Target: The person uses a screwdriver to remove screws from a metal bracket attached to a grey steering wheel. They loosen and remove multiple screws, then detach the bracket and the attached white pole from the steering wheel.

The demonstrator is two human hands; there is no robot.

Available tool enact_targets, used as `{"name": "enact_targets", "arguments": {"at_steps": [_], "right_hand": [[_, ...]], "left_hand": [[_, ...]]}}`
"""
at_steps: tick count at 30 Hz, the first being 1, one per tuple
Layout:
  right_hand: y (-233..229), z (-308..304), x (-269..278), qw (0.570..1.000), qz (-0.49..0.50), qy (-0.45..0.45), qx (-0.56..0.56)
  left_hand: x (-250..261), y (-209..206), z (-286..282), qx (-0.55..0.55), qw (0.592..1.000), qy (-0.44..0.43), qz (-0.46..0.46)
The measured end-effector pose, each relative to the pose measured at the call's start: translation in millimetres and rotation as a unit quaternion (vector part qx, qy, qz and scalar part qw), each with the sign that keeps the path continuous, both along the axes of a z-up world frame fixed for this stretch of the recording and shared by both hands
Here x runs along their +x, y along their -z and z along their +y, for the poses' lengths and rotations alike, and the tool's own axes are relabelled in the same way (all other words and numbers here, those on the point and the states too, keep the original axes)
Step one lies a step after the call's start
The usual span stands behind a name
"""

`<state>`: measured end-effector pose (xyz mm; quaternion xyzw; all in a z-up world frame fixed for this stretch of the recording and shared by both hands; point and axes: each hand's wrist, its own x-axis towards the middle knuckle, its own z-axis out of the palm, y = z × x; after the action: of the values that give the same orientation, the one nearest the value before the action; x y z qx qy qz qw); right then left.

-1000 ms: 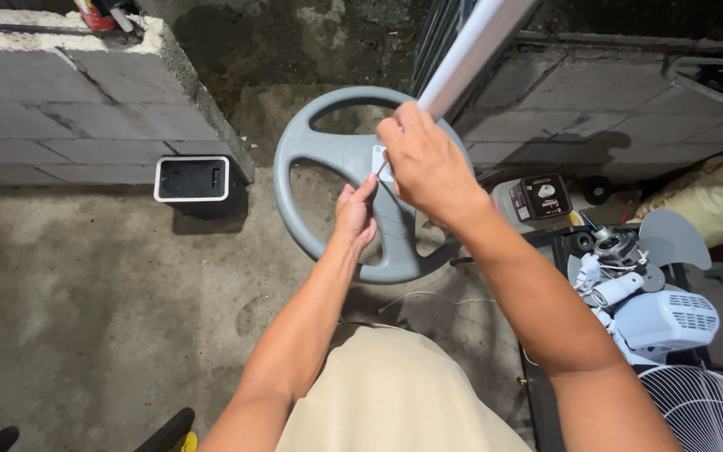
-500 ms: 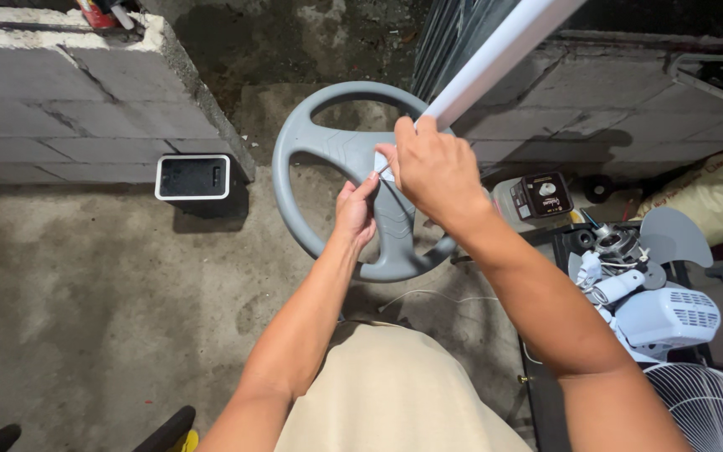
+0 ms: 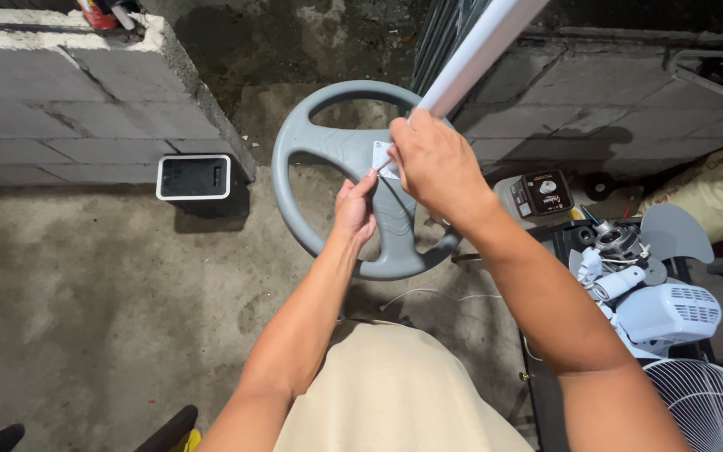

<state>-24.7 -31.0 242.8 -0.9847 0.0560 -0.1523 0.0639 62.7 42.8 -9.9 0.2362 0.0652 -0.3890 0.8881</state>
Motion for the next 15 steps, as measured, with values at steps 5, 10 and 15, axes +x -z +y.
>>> {"name": "enact_targets", "arguments": {"at_steps": [5,10,15], "right_hand": [[-1,5,0,0.995,-0.080,-0.036,0.043],[-1,15,7,0.990,0.090,0.103,0.034],[-1,6,4,0.986,-0.094,-0.083,0.106]], "left_hand": [[1,-4,5,0.001,1.000,0.003,0.004],[4,-2,6,0.003,1.000,-0.004,0.010],[6,1,9,0.009,1.000,0.002,0.009]]}}
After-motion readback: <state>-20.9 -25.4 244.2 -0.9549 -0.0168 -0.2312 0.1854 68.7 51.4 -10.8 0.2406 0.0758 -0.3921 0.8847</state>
